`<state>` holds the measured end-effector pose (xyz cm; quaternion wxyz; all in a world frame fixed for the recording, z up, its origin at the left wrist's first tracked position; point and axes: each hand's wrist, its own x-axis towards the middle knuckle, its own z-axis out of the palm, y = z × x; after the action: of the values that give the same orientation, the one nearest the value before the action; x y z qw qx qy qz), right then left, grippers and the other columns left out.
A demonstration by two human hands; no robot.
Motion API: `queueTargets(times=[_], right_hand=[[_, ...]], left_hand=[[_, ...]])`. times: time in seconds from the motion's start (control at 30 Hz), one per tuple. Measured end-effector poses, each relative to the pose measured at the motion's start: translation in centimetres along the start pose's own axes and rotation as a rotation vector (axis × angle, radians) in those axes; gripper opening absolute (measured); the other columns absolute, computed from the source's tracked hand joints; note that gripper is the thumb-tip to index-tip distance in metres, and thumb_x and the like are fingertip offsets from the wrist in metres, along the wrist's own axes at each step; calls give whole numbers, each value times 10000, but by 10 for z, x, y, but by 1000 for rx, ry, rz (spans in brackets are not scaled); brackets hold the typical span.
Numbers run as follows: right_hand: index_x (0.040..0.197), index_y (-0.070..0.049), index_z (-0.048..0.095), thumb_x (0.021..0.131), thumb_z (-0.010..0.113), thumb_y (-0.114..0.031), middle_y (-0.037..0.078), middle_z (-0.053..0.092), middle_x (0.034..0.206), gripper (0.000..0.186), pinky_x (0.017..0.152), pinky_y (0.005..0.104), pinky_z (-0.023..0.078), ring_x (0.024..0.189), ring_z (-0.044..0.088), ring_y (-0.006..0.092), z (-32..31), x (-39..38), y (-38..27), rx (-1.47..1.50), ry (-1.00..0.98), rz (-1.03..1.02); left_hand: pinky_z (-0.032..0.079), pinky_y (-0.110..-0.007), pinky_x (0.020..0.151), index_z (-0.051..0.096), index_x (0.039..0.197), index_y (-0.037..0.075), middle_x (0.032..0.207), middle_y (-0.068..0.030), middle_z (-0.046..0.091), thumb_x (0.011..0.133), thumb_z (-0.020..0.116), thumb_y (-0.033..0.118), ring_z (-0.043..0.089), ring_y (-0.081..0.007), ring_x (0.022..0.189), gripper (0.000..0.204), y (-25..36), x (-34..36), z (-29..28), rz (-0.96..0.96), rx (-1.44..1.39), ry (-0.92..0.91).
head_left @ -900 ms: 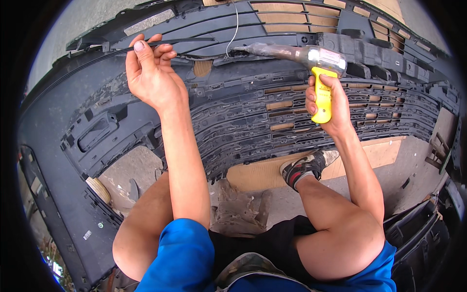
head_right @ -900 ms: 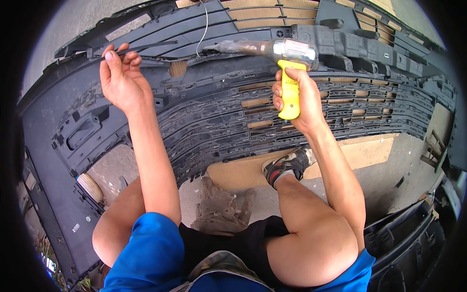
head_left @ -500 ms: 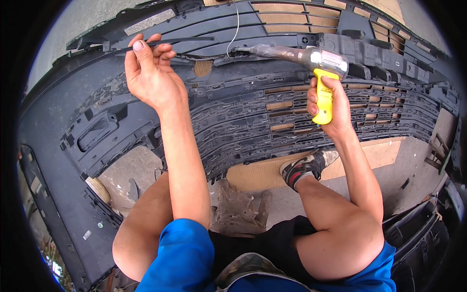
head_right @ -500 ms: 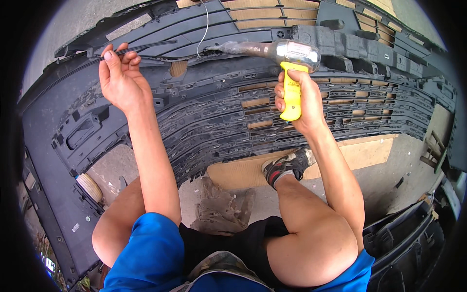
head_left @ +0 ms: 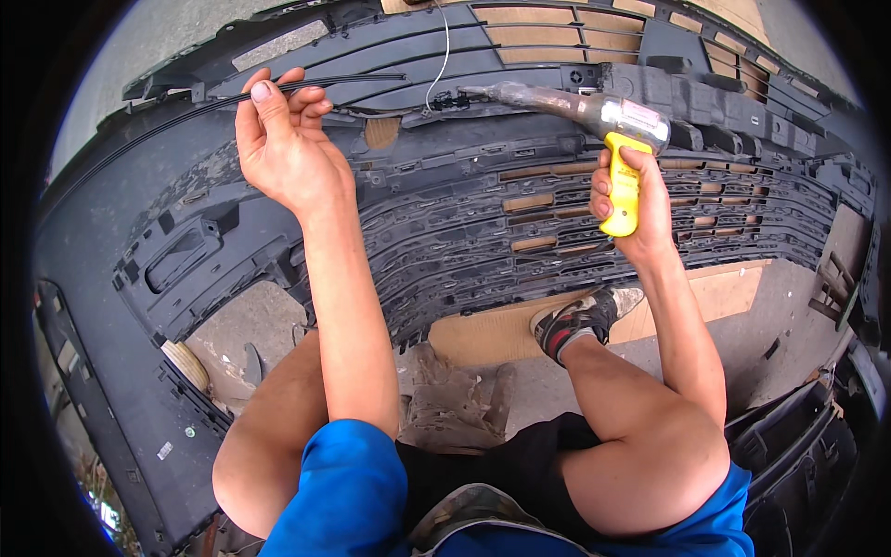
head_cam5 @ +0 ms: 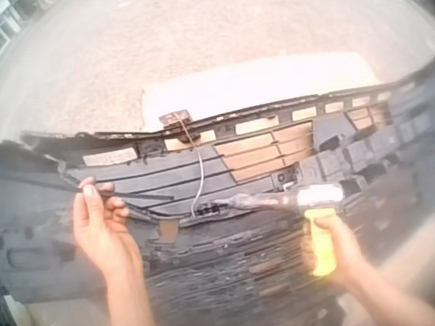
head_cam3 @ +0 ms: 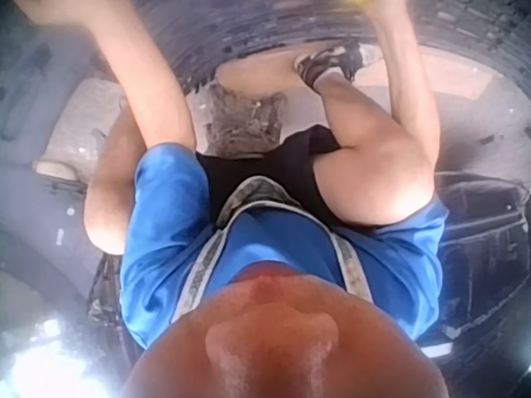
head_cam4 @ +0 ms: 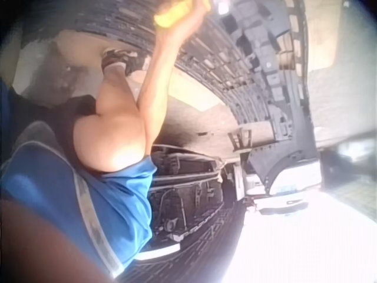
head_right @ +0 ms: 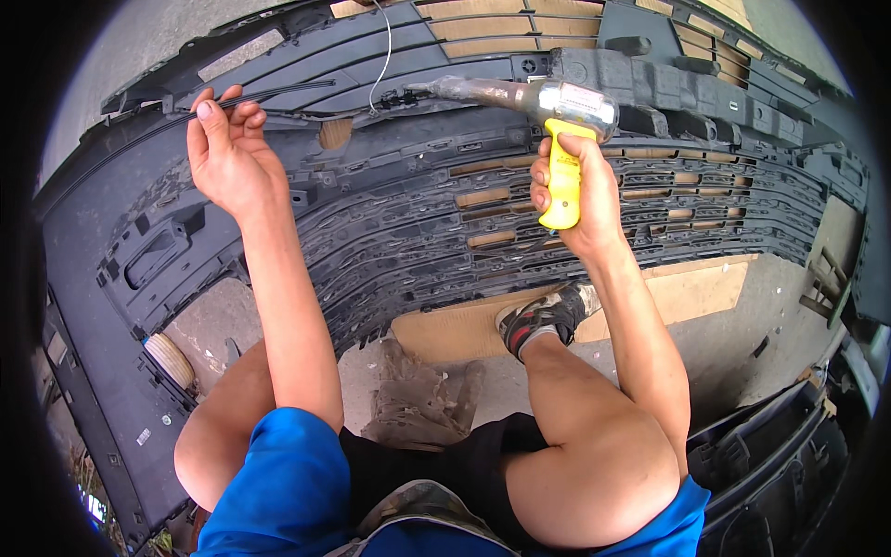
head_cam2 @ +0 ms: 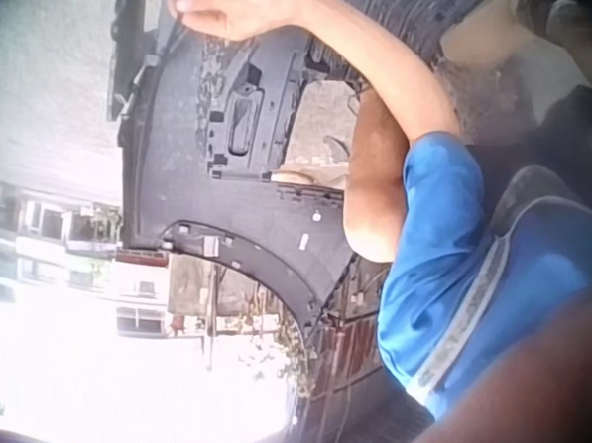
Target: The person uses a yellow heat gun to apply heat to a black plastic car grille while holding a thin black strip against the heated area. The person repeatedly moves the heat gun along different sections of the grille and adjusts the strip with their left hand.
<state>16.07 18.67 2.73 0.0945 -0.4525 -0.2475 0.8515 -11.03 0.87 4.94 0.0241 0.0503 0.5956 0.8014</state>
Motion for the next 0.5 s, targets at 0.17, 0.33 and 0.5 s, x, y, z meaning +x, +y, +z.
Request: queueTargets(times=[0.17,0.33,0.5], right_hand=[[963,-20,548,951,525,-294,73,534,665,276,476,265,419,503,481,150,-5,0,1,24,-14,5],[964,-21,549,952,522,-293,71,535,665,274,482,263,424,505,484,147,-4,-1,0,10,-28,3],[963,-23,549,953,514,-296,66,523,667,276,482,262,421,512,477,148,-8,-8,-8,9,-4,-46]], left_hand=[[524,-269,602,570,1126,-37,953,-173,667,1018,544,175,624,-164,696,240,-1,0,0,6,-14,-17],[506,-284,632,567,1142,-38,988,-188,666,1017,542,154,612,-174,718,230,-2,-4,1,-11,8,-14],[517,-281,632,570,1144,-39,1004,-186,670,1010,559,165,626,-175,724,244,-6,-5,-2,-25,52,-28]])
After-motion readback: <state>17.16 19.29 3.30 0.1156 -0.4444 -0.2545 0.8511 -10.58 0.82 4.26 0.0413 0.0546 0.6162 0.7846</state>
